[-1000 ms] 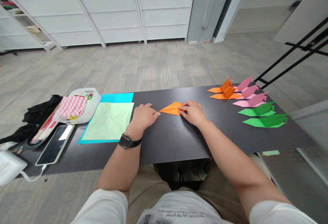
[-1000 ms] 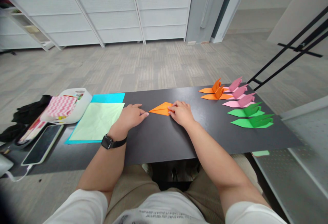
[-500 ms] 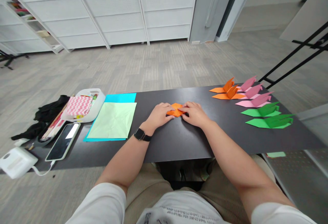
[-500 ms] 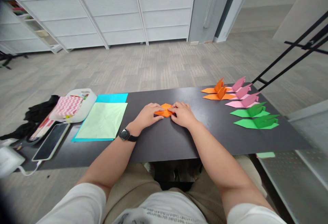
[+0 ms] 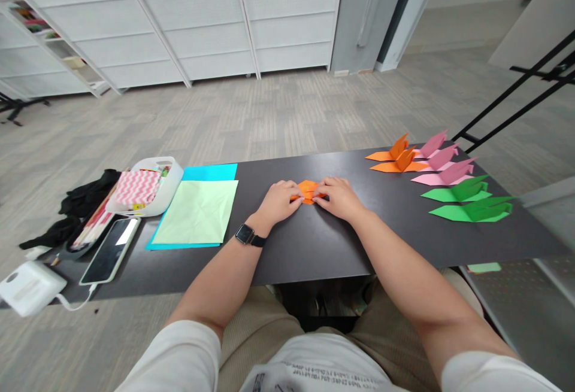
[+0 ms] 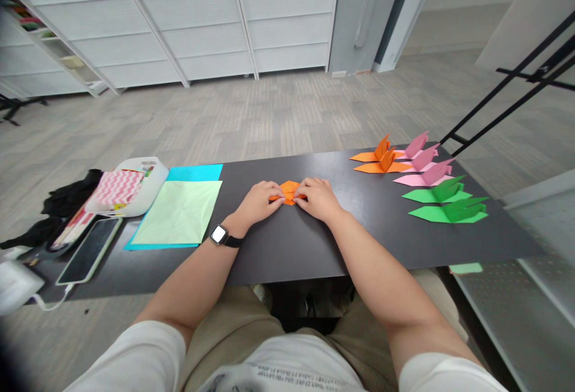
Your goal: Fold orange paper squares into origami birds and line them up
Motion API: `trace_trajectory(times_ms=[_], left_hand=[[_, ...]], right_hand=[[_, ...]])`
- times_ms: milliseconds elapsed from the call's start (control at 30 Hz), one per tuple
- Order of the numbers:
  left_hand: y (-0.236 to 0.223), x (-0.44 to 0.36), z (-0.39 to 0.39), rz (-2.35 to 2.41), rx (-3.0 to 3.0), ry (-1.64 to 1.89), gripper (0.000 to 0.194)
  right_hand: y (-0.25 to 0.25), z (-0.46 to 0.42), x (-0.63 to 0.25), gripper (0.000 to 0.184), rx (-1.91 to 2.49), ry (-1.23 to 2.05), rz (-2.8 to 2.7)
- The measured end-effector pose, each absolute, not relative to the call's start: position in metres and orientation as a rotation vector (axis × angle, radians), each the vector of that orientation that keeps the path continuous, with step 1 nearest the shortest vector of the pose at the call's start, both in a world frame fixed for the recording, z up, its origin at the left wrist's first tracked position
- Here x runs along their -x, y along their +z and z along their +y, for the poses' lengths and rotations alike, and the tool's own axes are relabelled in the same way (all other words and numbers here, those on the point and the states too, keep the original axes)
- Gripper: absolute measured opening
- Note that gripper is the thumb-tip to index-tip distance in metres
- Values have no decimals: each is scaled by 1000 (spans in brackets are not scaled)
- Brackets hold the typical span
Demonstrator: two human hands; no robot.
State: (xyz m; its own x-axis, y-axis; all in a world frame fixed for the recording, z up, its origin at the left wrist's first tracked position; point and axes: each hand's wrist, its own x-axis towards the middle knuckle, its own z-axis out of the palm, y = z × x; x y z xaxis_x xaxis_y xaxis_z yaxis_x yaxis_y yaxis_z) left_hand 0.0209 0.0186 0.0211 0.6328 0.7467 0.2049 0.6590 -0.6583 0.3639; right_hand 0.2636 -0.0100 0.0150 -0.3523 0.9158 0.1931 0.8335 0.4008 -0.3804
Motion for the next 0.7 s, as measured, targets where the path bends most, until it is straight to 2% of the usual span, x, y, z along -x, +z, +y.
trace_trajectory(times_ms=[467,700], left_hand=[[19,-32,15,1254,-2524,479,19],[20,-35,16,1297,-2476,490,10]], right_hand=[[10,-8,-260,12,1501,266,-2246],[4,-5,-259,11,1548,240,-2203]])
